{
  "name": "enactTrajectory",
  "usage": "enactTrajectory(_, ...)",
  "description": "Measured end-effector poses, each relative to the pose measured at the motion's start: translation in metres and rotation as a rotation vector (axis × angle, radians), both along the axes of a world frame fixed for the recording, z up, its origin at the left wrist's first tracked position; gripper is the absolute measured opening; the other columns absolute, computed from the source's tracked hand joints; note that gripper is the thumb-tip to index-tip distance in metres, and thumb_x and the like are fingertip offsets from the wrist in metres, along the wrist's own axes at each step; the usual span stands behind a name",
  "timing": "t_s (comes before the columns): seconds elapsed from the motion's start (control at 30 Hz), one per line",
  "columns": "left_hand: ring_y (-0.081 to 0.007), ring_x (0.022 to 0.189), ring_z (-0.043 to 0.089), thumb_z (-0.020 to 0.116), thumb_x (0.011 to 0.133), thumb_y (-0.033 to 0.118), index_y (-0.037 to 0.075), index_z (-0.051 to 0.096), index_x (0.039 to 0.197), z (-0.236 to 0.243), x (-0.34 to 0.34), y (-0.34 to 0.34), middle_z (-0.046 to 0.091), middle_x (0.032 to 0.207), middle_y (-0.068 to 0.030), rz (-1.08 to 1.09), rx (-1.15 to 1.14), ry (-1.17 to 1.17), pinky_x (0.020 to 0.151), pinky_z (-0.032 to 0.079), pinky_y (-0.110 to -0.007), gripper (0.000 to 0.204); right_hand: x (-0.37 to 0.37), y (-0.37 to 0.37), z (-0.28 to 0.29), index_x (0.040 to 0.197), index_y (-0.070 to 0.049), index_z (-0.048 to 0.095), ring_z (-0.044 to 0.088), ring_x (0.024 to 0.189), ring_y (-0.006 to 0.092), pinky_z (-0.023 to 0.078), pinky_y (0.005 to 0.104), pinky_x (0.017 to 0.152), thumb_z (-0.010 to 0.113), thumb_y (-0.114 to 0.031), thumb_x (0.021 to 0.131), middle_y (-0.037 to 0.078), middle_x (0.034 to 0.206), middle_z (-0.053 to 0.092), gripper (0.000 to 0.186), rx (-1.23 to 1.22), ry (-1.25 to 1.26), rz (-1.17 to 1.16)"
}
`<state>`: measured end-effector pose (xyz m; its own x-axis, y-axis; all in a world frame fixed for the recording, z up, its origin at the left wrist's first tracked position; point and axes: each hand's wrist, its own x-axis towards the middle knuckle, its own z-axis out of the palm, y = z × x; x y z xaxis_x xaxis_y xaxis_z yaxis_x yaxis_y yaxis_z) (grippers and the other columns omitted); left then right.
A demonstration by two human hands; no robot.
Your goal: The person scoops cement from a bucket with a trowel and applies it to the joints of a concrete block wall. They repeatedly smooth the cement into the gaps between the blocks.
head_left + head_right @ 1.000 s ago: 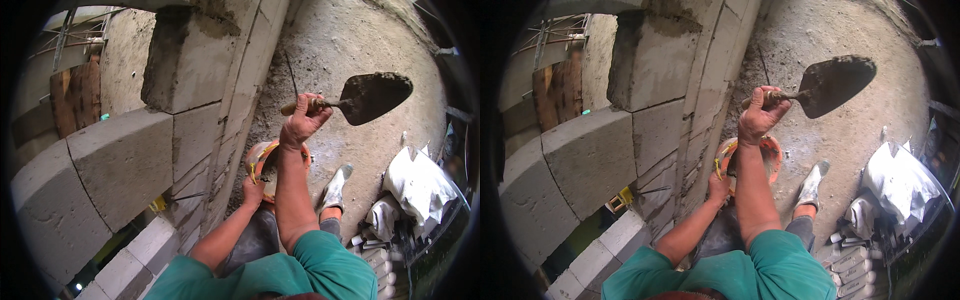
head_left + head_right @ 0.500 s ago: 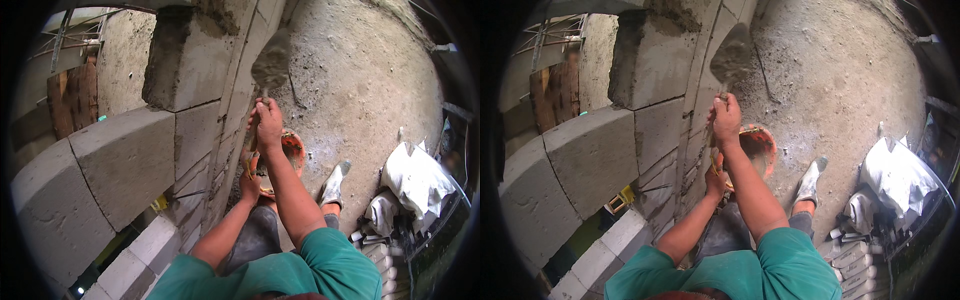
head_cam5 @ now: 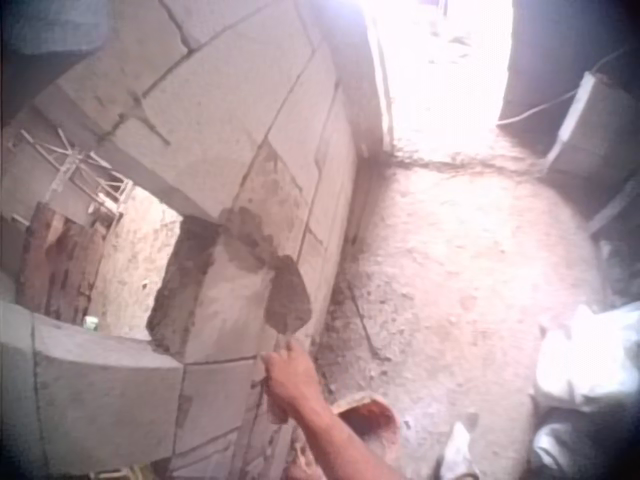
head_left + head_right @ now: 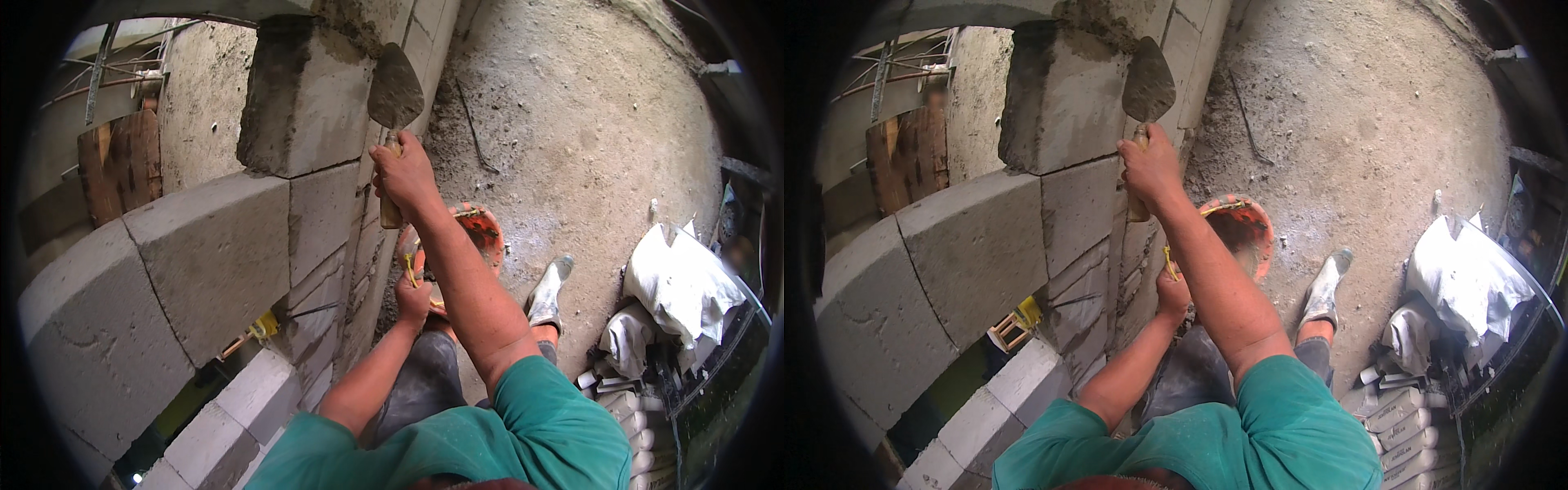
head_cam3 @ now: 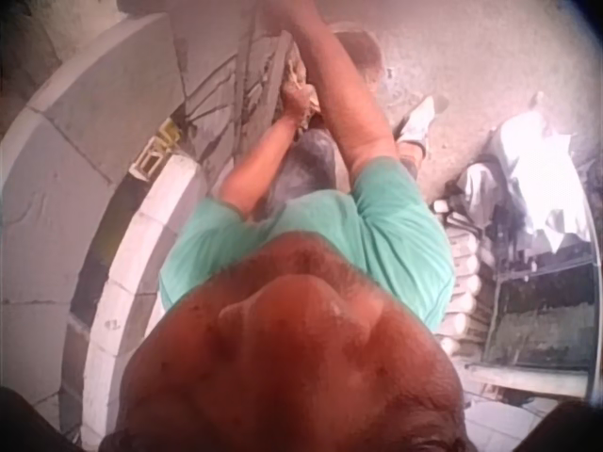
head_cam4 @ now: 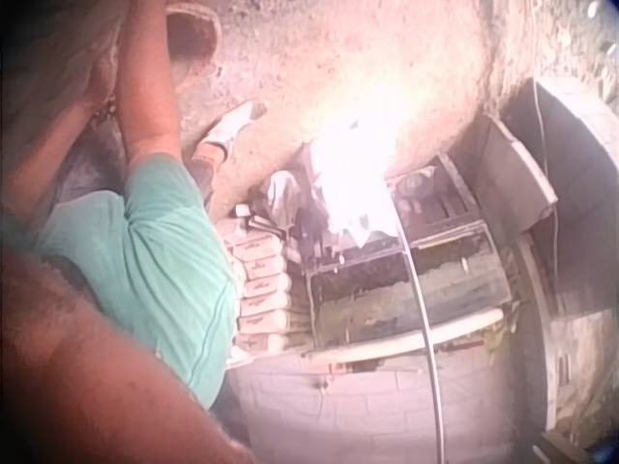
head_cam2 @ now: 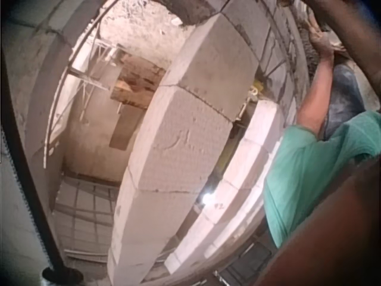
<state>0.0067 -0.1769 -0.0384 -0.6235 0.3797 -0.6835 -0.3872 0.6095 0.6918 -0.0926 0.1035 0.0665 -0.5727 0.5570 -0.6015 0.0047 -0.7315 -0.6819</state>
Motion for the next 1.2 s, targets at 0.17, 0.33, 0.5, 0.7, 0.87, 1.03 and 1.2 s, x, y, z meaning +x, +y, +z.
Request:
enactTrajectory(0.17, -0.0104, 0.084, 0.061, 0.056, 0.078, -0.010, 0.000, 0.064, 0.113, 0.024, 0.018, 0.029, 0.065, 0.094, -0.0018, 0.251, 0.237, -0.040, 0.079, 0.050, -0.026, 0.037, 0.004, -0.001, 0.035, 0.108, 0.002, 0.049, 0.060, 0.055, 0.0213, 0.048, 0.0371, 0.050, 0.063, -0.017, 0.087, 0.014, 0.072, 0.059, 0.032, 0.068, 0.012, 0.012)
enactTrajectory(0.33, -0.0140, 0.091, 0.066, 0.065, 0.084, -0.005, 0.001, 0.063, 0.116, 0.033, 0.021, 0.027, 0.069, 0.102, -0.0056, 0.238, 0.143, -0.067, 0.082, 0.053, -0.028, 0.033, 0.005, -0.006, 0.044, 0.106, 0.003, 0.049, 0.062, 0.066, 0.0349, 0.050, 0.0437, 0.062, 0.063, -0.018, 0.086, 0.022, 0.077, 0.059, 0.032, 0.234, -0.008, 0.012)
enactTrajectory(0.5, -0.0130, 0.090, 0.065, 0.065, 0.083, -0.006, 0.003, 0.064, 0.112, 0.012, 0.021, 0.012, 0.069, 0.101, -0.0050, 0.352, 0.149, -0.128, 0.079, 0.053, -0.027, 0.030, 0.009, -0.016, 0.048, 0.104, 0.002, 0.049, 0.059, 0.079, 0.0436, 0.048, 0.0465, 0.074, 0.064, -0.020, 0.086, 0.027, 0.085, 0.058, 0.032, 0.373, 0.000, 0.024)
enactTrajectory(0.7, -0.0162, 0.103, 0.064, 0.060, 0.084, -0.007, -0.002, 0.061, 0.114, 0.014, 0.015, 0.009, 0.065, 0.114, -0.0072, 0.162, 0.012, -0.011, 0.086, 0.053, -0.030, 0.030, 0.040, -0.017, 0.037, 0.108, -0.001, 0.050, 0.057, 0.071, 0.0316, 0.048, 0.0396, 0.068, 0.065, -0.020, 0.085, 0.019, 0.083, 0.057, 0.033, 0.333, 0.090, 0.098)
enactTrajectory(0.87, -0.0112, 0.091, 0.061, 0.055, 0.075, -0.010, 0.000, 0.062, 0.112, 0.032, 0.009, 0.024, 0.064, 0.102, -0.0031, 0.074, 0.026, 0.193, 0.079, 0.050, -0.026, 0.040, 0.079, -0.022, 0.023, 0.109, -0.007, 0.049, 0.055, 0.066, 0.0101, 0.048, 0.0266, 0.059, 0.063, -0.011, 0.087, 0.003, 0.083, 0.056, 0.027, 0.174, 0.145, -0.167)
enactTrajectory(1.03, -0.0072, 0.078, 0.051, 0.056, 0.073, -0.008, 0.001, 0.064, 0.111, 0.027, 0.010, 0.016, 0.056, 0.090, 0.0023, 0.061, -0.073, 0.126, 0.073, 0.045, -0.023, 0.039, 0.098, -0.019, -0.007, 0.114, -0.008, 0.042, 0.057, 0.073, 0.0125, 0.052, 0.0284, 0.067, 0.061, -0.003, 0.092, 0.005, 0.090, 0.055, 0.029, 0.324, 0.093, -0.677)
enactTrajectory(1.2, -0.0059, 0.076, 0.050, 0.055, 0.072, -0.008, 0.001, 0.064, 0.118, 0.030, 0.010, 0.014, 0.056, 0.089, 0.0034, 0.021, -0.141, 0.118, 0.072, 0.042, -0.022, 0.049, 0.076, -0.032, -0.040, 0.114, -0.005, 0.045, 0.059, 0.078, 0.0189, 0.051, 0.0329, 0.072, 0.062, -0.005, 0.092, 0.009, 0.093, 0.057, 0.028, 0.517, -0.104, -0.734)
